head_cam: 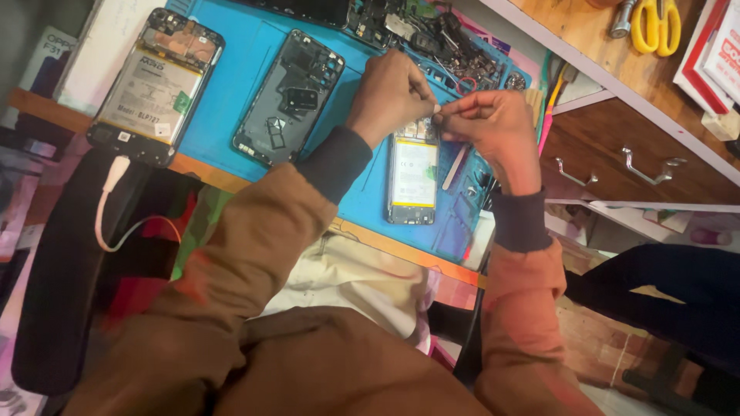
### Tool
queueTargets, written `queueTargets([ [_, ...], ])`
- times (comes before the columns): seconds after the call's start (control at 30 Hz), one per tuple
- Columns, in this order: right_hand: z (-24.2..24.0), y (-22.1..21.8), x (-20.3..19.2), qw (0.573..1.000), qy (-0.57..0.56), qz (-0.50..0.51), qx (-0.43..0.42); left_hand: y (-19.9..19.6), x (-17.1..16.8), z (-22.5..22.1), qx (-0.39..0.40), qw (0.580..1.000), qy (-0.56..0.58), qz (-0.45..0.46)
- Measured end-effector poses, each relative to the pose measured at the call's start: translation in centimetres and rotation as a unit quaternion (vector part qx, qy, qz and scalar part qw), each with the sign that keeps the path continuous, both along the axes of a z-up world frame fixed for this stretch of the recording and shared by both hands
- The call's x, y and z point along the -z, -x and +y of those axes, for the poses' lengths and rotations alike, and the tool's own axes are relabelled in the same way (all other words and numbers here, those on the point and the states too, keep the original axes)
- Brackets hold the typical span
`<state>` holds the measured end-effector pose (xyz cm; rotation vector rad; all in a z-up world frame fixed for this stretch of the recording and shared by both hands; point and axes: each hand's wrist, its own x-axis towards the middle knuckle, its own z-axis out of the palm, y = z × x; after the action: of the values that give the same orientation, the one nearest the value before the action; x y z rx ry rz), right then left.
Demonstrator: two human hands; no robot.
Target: The person handles various mobile phone components on a repair bench, picking up and setting down phone bodies, internal batteries, and small circuit boards.
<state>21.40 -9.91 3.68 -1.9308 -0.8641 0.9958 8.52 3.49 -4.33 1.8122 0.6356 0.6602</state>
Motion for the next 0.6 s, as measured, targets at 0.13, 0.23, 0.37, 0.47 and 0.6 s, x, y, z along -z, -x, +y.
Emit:
queueTargets([
  [0.13, -0.5, -0.5, -0.5, 0.997, -0.007, 0.072, -0.018, 0.3, 0.1, 0.2, 0.011, 1.0, 0.018, 0.003],
  [0.23, -0.5, -1.4, -0.4, 0.993, 0.007, 0.113, -0.016, 0.1, 0.2, 0.1, -0.004, 0.999, 0.033, -0.021],
  [0.37, -0.1, -1.7, 0.5, 0.993, 0.017, 0.115, -0.003, 0.5, 0.0, -0.2, -0.024, 0.995, 0.091, -0.042],
  [0.47, 0.2, -1.3, 0.8, 0.997, -0.004, 0.078, 0.0, 1.6, -1.2, -0.3, -0.026, 0.989, 0.136, -0.047],
  [0.6, 0.1, 0.0, 0.6, 1.0, -0.009, -0.022, -0.005, 5.0, -3.4, -1.2, -0.06, 0.993, 0.001, -0.106],
])
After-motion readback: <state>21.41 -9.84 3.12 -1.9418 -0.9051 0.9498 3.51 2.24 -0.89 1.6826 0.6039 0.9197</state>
